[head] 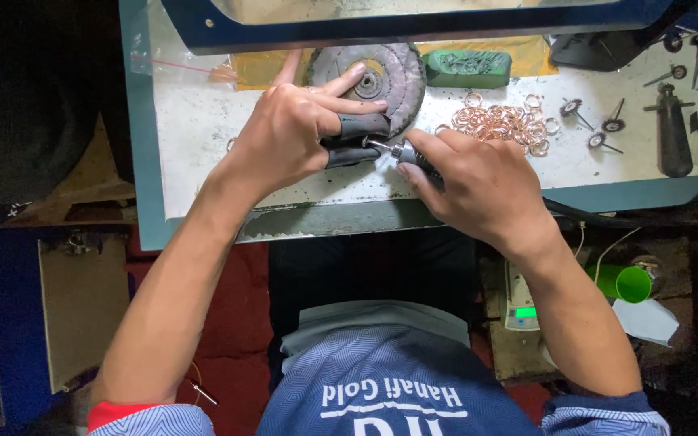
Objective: A person uses a handheld rotary tool to polish a series of small metal rings at a jewelry workshop bench.
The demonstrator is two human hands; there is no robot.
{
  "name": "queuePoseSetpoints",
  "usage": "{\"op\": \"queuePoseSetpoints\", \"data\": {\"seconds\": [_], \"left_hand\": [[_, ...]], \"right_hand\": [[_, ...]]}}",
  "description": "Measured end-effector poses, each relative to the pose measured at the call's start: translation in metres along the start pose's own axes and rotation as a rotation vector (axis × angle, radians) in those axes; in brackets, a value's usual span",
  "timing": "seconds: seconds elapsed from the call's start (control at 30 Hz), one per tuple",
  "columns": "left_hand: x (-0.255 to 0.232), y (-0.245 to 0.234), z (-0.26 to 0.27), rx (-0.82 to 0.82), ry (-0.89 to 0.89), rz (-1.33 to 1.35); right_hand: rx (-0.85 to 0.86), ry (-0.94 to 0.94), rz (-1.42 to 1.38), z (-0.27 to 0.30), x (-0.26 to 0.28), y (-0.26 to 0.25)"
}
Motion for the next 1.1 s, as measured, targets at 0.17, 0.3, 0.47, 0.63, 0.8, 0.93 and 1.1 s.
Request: {"op": "queuePoseSetpoints", "data": {"seconds": [0.17, 0.3, 0.47, 0.63, 0.8, 0.93, 1.1], "left_hand": [[-0.001, 0.000, 0.000, -0.001, 0.010, -0.005], [-0.001, -0.001, 0.000, -0.005, 0.013, 0.009], [0.000, 0.000, -0.001, 0.004, 0.009, -0.024], [0.001, 0.000, 0.000, 0.005, -0.004, -0.023], [0.000, 0.000, 0.000, -0.007, 0.010, -0.021], [0.001, 0.001, 0.001, -0.010, -0.010, -0.033], [-0.005, 0.001, -0.001, -0.045, -0.011, -0.022]], "right_hand": [[-0.020, 0.027, 0.023, 0.001, 0.001, -0.002], [0.003, 0.023, 0.027, 0.001, 0.002, -0.003], [0.054, -0.019, -0.016, -0.001, -0.001, 0.001], [-0.039, 0.003, -0.016, 0.001, 0.002, -0.002], [-0.127, -0.035, 0.078, 0.008, 0.004, -0.007], [-0.214, -0.017, -0.019, 0.031, 0.002, -0.014], [-0.339, 0.137, -0.101, 0.059, -0.011, -0.012]]}}
Point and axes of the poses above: each hand's wrist, its own z-axis away from the middle knuckle, its own y-axis out of the palm, x = y × z, the point moved 7 cm from there along -z, towards the middle knuckle, and after that the axes turned 8 degrees about z, right-handed, at the moved point
